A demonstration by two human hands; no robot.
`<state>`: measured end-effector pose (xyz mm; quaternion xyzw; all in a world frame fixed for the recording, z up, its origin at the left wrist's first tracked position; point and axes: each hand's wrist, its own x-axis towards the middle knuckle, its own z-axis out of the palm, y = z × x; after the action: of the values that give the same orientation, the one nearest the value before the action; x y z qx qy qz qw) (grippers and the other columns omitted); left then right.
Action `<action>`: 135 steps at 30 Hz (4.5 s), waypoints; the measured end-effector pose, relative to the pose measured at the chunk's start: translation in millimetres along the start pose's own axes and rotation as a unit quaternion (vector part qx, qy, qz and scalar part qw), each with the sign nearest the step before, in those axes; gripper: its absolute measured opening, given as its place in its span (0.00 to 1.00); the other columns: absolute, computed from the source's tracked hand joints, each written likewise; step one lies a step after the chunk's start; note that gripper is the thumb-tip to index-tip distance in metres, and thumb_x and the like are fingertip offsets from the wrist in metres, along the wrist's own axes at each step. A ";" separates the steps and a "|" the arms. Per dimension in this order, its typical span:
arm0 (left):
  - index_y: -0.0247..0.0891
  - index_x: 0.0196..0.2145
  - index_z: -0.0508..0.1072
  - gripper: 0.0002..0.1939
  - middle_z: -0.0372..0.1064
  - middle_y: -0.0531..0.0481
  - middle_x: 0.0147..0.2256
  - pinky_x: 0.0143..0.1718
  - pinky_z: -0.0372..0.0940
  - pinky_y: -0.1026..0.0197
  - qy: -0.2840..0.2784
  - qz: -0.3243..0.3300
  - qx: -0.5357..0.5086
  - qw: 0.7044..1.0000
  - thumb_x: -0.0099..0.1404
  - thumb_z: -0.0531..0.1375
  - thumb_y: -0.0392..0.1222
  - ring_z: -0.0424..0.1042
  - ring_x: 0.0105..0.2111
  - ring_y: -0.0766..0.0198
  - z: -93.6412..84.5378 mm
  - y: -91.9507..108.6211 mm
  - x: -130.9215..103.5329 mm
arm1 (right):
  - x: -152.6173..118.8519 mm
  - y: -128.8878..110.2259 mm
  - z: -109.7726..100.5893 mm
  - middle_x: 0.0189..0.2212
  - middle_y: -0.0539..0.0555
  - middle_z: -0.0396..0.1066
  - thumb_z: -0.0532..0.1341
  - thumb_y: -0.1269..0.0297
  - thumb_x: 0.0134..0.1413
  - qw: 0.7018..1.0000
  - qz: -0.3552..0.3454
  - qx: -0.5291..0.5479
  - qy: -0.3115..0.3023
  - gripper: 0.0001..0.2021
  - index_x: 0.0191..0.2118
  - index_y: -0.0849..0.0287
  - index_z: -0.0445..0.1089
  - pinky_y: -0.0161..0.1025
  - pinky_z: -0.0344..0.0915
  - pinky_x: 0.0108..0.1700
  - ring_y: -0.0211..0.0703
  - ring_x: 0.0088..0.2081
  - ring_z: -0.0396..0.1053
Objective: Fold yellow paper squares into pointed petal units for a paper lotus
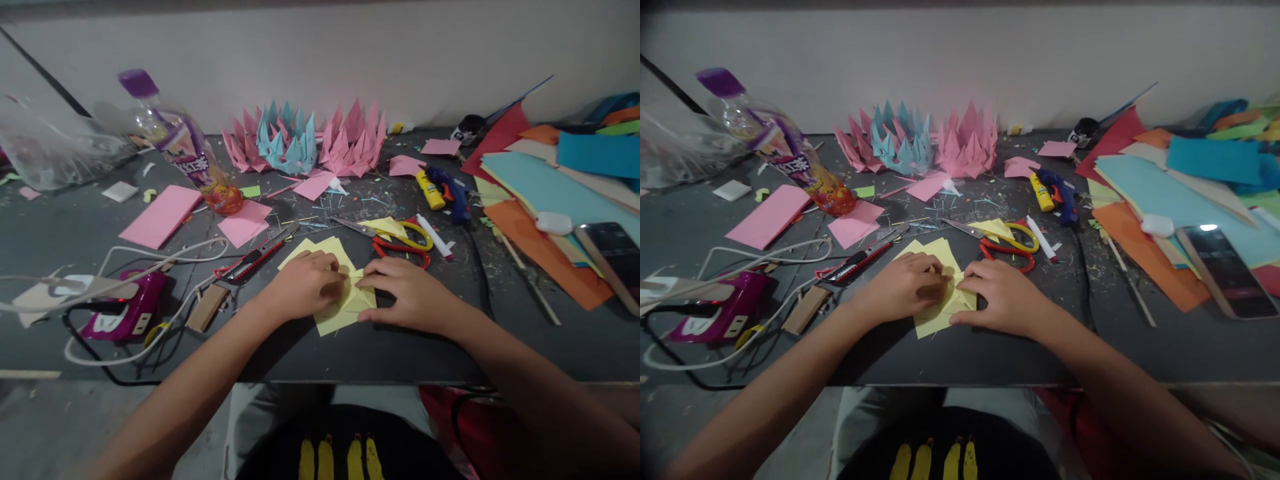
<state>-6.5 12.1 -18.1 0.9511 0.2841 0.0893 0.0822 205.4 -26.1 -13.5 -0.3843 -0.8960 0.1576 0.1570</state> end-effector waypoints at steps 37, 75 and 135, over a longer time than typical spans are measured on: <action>0.36 0.38 0.68 0.14 0.69 0.52 0.33 0.33 0.62 0.66 0.075 -0.143 -0.291 0.943 0.53 0.59 0.26 0.68 0.33 0.67 3.5 14.2 0.0 | 4.9 10.7 18.3 0.34 0.55 0.68 0.53 0.71 0.58 0.998 -0.001 0.054 0.037 0.08 0.35 0.61 0.71 0.38 0.65 0.38 0.41 0.36 0.67; 0.30 0.45 0.67 0.11 0.67 0.44 0.38 0.37 0.66 0.57 -0.087 0.043 0.077 0.992 0.64 0.53 0.32 0.67 0.37 0.58 3.0 34.1 -12.6 | 12.3 23.7 10.0 0.31 0.53 0.70 0.60 0.67 0.54 0.995 0.071 0.066 0.017 0.05 0.31 0.60 0.72 0.37 0.63 0.37 0.41 0.35 0.67; 0.27 0.45 0.67 0.13 0.66 0.43 0.36 0.31 0.64 0.58 -0.074 0.029 0.095 0.992 0.63 0.53 0.35 0.67 0.38 0.57 7.0 43.2 -8.2 | 14.3 18.5 8.8 0.30 0.52 0.68 0.62 0.65 0.51 0.988 0.133 0.082 -0.008 0.04 0.29 0.59 0.68 0.38 0.62 0.38 0.42 0.35 0.66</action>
<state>11.1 -28.8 -17.0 0.9663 0.2570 -0.0062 0.0098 204.3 -4.9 -26.7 -0.4850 -0.8221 0.2530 0.1578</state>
